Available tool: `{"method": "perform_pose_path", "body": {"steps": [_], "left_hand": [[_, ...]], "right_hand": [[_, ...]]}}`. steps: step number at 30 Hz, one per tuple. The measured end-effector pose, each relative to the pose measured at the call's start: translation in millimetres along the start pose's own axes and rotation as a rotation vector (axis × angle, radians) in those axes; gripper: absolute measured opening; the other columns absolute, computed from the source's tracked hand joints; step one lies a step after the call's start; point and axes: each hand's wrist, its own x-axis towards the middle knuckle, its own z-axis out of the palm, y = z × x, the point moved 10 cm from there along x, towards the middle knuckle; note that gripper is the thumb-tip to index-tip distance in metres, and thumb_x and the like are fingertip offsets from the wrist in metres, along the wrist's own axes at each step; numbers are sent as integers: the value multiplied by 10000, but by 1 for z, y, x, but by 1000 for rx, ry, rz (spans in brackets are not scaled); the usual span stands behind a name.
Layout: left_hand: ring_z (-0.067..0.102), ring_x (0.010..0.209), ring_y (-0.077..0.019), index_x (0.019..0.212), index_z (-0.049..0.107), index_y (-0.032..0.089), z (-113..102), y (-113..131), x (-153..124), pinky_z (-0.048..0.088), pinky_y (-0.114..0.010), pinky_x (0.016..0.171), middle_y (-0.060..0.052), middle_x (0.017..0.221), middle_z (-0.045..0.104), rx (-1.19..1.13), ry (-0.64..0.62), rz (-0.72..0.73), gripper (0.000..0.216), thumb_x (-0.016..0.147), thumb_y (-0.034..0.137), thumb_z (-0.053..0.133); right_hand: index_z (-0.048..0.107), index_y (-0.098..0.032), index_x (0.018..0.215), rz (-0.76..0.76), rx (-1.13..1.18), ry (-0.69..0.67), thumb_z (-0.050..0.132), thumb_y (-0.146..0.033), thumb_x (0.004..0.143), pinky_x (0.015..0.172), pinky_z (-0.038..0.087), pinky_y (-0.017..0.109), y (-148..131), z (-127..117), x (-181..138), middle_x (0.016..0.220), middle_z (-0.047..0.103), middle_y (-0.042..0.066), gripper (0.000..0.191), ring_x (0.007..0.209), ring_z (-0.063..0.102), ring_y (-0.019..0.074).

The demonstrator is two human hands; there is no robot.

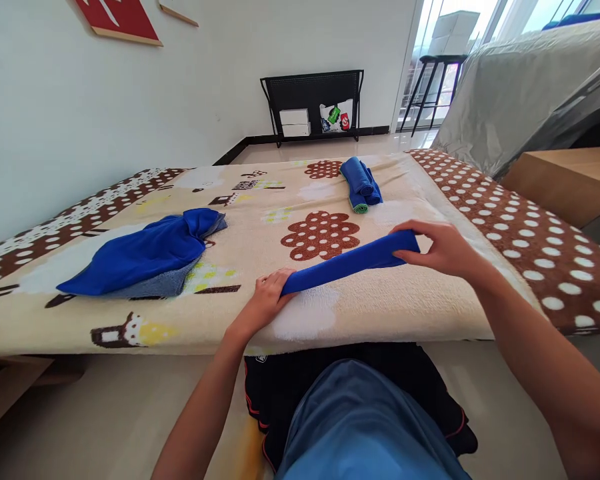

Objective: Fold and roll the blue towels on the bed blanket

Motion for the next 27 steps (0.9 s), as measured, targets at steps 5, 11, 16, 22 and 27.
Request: {"method": "perform_pose_path", "body": {"steps": [5,11,16,22,27], "left_hand": [[552,1213,-277,1367,504,205,16,45,7,391,-436,1074,-118,1282,636,-189,-10,18,427,982,387,530],[567,1115,-279,1161,627,191,37,126,6,443,-423,1049,-111,1128,662,-414,-80,179,354,950,471,585],[605,1122,-266,1148,618,192,37,161,5,360,-473,1113,-105,1152,677,-435,3,271,286,994,409,515],[616,1153,-317,1136,610,162,38,130,12,272,-563,1105,-155,1121,697,-160,197,66,294,969,401,570],[549,1290,-324,1176,589,172,39,125,11,288,-524,1089,-180,1318,633,-92,188,73,335,943,410,620]], "right_hand": [[682,-206,1045,-193,-41,304,649,-540,873,731,522,282,-89,-74,22,918,693,-8,377,774,637,124],[661,-251,963,-282,-157,343,541,-659,866,717,487,278,-173,-110,45,818,567,-38,437,799,618,120],[676,-282,868,-106,-158,249,643,-509,810,710,468,311,-184,-114,69,820,572,-28,237,807,611,161],[650,-214,749,-225,-199,210,677,-431,793,726,437,339,-177,-84,74,656,540,-12,224,649,524,145],[639,-211,713,-221,-233,218,673,-379,786,675,359,314,-171,-80,80,617,500,-21,186,603,427,121]]}}
